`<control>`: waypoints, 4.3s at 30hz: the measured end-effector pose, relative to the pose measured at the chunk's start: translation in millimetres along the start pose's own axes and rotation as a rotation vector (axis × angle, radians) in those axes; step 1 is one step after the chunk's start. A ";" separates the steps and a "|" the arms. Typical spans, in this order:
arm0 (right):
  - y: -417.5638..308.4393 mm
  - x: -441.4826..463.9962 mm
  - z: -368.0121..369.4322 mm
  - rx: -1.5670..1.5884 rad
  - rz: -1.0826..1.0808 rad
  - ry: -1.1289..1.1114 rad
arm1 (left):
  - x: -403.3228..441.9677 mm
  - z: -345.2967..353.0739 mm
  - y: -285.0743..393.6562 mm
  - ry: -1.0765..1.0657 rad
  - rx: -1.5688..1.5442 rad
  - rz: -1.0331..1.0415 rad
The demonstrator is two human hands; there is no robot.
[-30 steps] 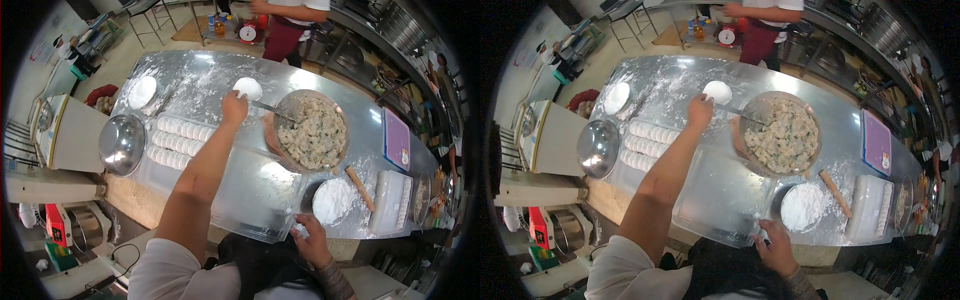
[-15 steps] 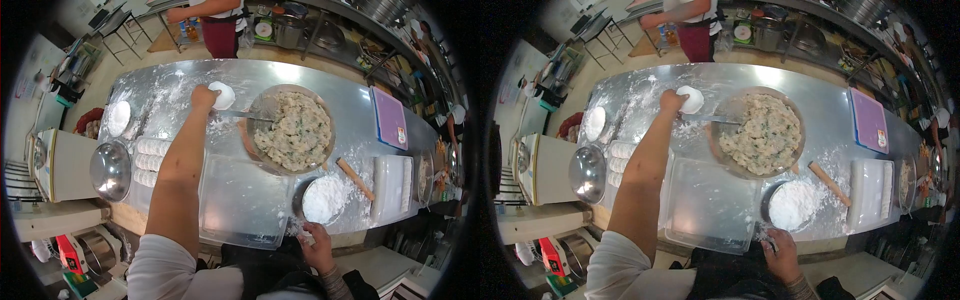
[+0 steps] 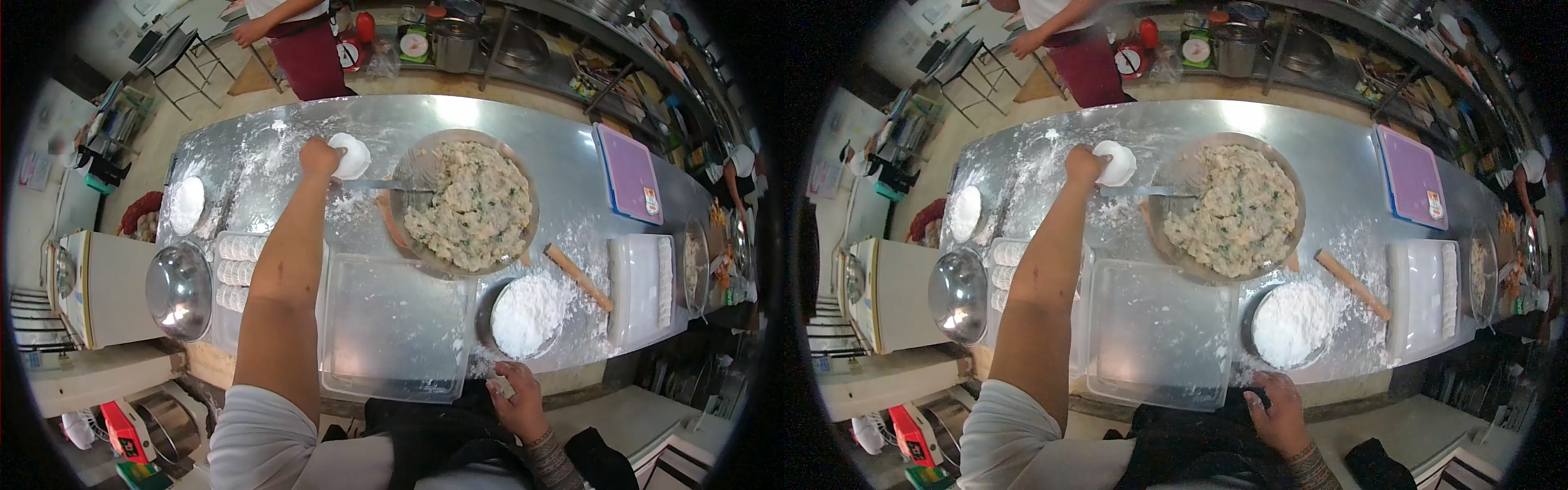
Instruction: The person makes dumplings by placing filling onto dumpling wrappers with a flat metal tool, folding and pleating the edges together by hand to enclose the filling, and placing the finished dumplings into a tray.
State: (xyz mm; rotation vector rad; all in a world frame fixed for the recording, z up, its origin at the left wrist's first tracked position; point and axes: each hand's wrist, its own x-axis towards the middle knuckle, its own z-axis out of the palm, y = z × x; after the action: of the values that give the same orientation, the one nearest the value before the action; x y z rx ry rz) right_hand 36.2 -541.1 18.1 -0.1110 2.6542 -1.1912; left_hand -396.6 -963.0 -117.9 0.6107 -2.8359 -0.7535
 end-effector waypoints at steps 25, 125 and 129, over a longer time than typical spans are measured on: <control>4.8 -14.2 10.1 -0.015 0.090 -0.034 | 38.2 3.4 -11.1 -0.282 0.157 -0.070; 444.9 -87.7 -581.2 -0.666 -0.197 0.304 | -701.1 182.3 613.9 -0.994 -1.522 -0.554; 508.0 -108.8 -615.2 -0.939 0.046 0.172 | -717.0 205.5 625.6 -1.072 -1.518 -0.632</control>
State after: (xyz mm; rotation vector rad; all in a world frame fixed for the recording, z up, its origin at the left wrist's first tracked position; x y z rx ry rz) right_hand 7.5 262.7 54.6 -0.0988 3.0985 0.1482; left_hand -12.5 -75.6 -5.6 0.8250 -1.3743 -3.4492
